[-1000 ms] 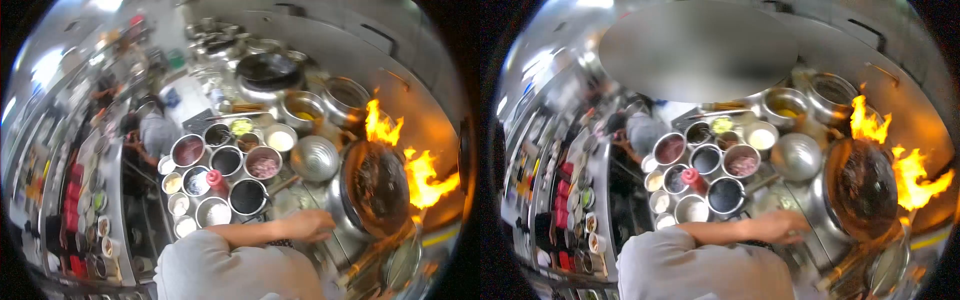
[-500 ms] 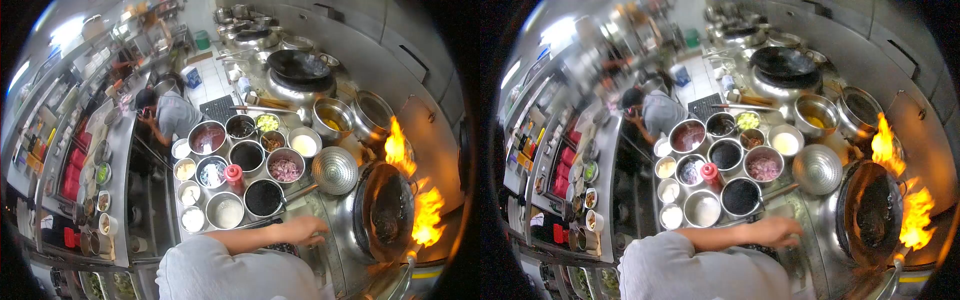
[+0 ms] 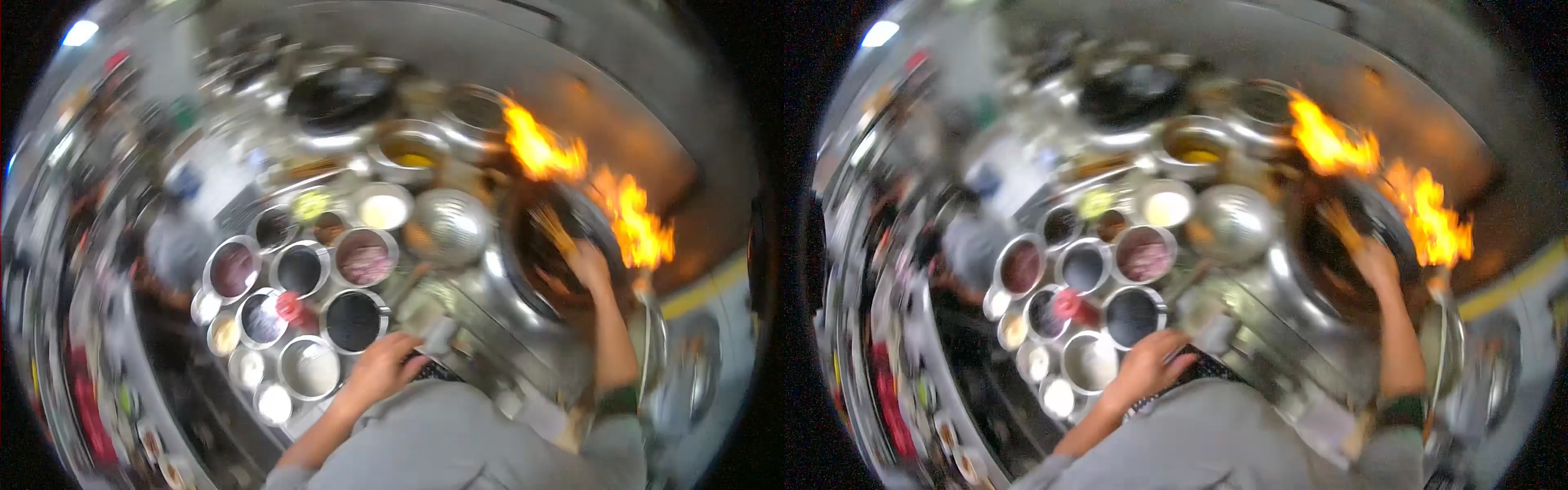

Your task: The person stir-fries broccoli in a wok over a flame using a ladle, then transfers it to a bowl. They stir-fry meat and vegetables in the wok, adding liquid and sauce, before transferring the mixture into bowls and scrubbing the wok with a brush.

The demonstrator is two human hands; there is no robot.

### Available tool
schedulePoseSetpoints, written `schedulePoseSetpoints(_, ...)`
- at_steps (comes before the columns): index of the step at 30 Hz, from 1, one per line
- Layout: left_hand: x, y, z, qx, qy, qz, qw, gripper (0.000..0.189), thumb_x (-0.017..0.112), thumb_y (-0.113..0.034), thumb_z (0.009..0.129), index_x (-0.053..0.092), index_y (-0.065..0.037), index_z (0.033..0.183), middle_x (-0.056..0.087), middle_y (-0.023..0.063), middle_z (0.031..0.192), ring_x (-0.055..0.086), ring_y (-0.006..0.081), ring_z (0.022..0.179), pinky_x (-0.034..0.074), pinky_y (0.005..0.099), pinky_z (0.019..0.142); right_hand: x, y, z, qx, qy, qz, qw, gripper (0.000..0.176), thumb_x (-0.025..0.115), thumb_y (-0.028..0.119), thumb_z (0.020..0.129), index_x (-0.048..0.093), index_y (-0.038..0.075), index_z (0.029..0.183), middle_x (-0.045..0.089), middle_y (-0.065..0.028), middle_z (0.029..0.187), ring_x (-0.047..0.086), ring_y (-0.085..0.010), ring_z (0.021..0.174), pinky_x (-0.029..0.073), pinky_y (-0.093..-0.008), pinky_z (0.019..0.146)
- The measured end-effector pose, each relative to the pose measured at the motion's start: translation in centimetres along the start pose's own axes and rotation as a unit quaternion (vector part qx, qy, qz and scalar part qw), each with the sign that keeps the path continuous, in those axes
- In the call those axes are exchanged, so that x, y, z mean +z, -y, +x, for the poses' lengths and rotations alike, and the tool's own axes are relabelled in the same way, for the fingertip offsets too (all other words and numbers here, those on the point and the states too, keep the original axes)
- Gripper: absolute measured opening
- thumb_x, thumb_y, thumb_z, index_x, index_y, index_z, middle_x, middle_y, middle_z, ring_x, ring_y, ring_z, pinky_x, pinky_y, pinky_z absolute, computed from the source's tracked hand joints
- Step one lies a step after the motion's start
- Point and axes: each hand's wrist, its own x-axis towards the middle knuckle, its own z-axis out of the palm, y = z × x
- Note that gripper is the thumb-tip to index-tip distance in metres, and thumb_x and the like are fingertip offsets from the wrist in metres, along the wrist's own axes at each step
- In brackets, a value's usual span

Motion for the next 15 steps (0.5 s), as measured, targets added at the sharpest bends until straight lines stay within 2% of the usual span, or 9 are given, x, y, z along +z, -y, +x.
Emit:
schedulePoseSetpoints(2, 1.0, 2.9, -4.8, -0.093, 0.021, -0.028, 0.995, 0.028, 0.075, -0.021, 0.087, 0.070, -0.002, 0.106, 0.069, 0.0167, 0.097, 0.067, 0.0349, 0.091, 0.053, 0.0423, 0.078, 0.0, -2.4, 2.3, 0.006, 0.048, -0.011, 0.999, 0.040, 0.066, 0.027, 0.079, 0.070, 0.010, 0.116, 0.070, -0.0221, 0.111, 0.066, -0.0399, 0.106, 0.053, -0.0458, 0.089)
schedulePoseSetpoints(3, 1.7, 5.0, -8.8, -0.210, 0.026, -0.093, 0.973, 0.028, 0.074, -0.021, 0.087, 0.070, -0.001, 0.106, 0.070, 0.0189, 0.097, 0.068, 0.0346, 0.092, 0.052, 0.0423, 0.080, -1.1, -2.9, 0.9, -0.014, 0.070, -0.033, 0.997, 0.039, 0.067, 0.025, 0.078, 0.071, 0.011, 0.114, 0.070, -0.0210, 0.109, 0.066, -0.0390, 0.105, 0.053, -0.0463, 0.090)
schedulePoseSetpoints(4, 3.3, 9.1, -15.4, -0.226, -0.011, -0.014, 0.974, 0.030, 0.075, -0.022, 0.086, 0.069, 0.001, 0.105, 0.070, 0.0215, 0.097, 0.068, 0.0345, 0.089, 0.053, 0.0428, 0.081, -2.5, -3.2, -0.3, -0.041, 0.092, -0.053, 0.993, 0.037, 0.067, 0.022, 0.077, 0.072, 0.011, 0.113, 0.071, -0.0199, 0.107, 0.067, -0.0381, 0.105, 0.053, -0.0467, 0.091)
schedulePoseSetpoints(5, 6.1, 16.1, -23.6, -0.253, -0.064, -0.040, 0.964, 0.035, 0.077, -0.024, 0.084, 0.068, 0.002, 0.105, 0.070, 0.0228, 0.093, 0.068, 0.0349, 0.085, 0.053, 0.0434, 0.078, -3.9, -3.6, -1.7, -0.013, 0.099, -0.087, 0.991, 0.035, 0.066, 0.021, 0.078, 0.072, 0.011, 0.111, 0.071, -0.0199, 0.106, 0.068, -0.0378, 0.103, 0.053, -0.0469, 0.091)
schedulePoseSetpoints(7, 6.4, 16.3, -25.3, -0.490, 0.011, -0.053, 0.870, 0.035, 0.076, -0.024, 0.085, 0.068, 0.002, 0.106, 0.070, 0.0226, 0.094, 0.068, 0.0346, 0.086, 0.053, 0.0432, 0.078, -6.2, -4.1, -3.4, 0.026, 0.122, -0.161, 0.979, 0.032, 0.064, 0.019, 0.079, 0.073, 0.011, 0.108, 0.072, -0.0200, 0.104, 0.069, -0.0373, 0.100, 0.054, -0.0475, 0.089)
schedulePoseSetpoints(8, 7.0, 16.6, -24.9, -0.541, 0.038, -0.065, 0.837, 0.035, 0.076, -0.024, 0.085, 0.068, 0.002, 0.106, 0.070, 0.0225, 0.094, 0.068, 0.0345, 0.086, 0.053, 0.0431, 0.078, -5.4, -4.8, -2.6, 0.036, 0.100, -0.177, 0.978, 0.033, 0.063, 0.020, 0.080, 0.073, 0.012, 0.111, 0.072, -0.0203, 0.101, 0.069, -0.0381, 0.097, 0.055, -0.0483, 0.087)
schedulePoseSetpoints(12, 8.8, 17.6, -22.6, -0.584, 0.085, -0.082, 0.803, 0.035, 0.076, -0.024, 0.085, 0.067, 0.002, 0.107, 0.070, 0.0221, 0.095, 0.068, 0.0339, 0.087, 0.053, 0.0427, 0.079, 1.0, -5.2, 1.7, 0.063, 0.032, -0.175, 0.982, 0.037, 0.057, 0.020, 0.085, 0.068, 0.016, 0.120, 0.071, -0.0224, 0.091, 0.069, -0.0404, 0.089, 0.055, -0.0511, 0.082)
schedulePoseSetpoints(14, 8.8, 17.6, -22.0, -0.585, 0.097, -0.085, 0.801, 0.036, 0.076, -0.024, 0.085, 0.067, 0.002, 0.108, 0.070, 0.0219, 0.096, 0.068, 0.0337, 0.087, 0.053, 0.0425, 0.079, 1.8, -3.3, 0.5, 0.059, 0.074, -0.145, 0.985, 0.041, 0.057, 0.021, 0.085, 0.065, 0.016, 0.125, 0.071, -0.0235, 0.091, 0.069, -0.0402, 0.089, 0.055, -0.0516, 0.082)
schedulePoseSetpoints(15, 8.9, 17.7, -21.7, -0.585, 0.098, -0.086, 0.800, 0.036, 0.076, -0.024, 0.085, 0.067, 0.002, 0.108, 0.070, 0.0218, 0.096, 0.068, 0.0335, 0.087, 0.053, 0.0424, 0.079, -0.4, -1.7, -1.9, 0.018, 0.058, -0.112, 0.992, 0.041, 0.062, 0.023, 0.083, 0.066, 0.016, 0.124, 0.071, -0.0224, 0.094, 0.069, -0.0391, 0.091, 0.055, -0.0512, 0.082)
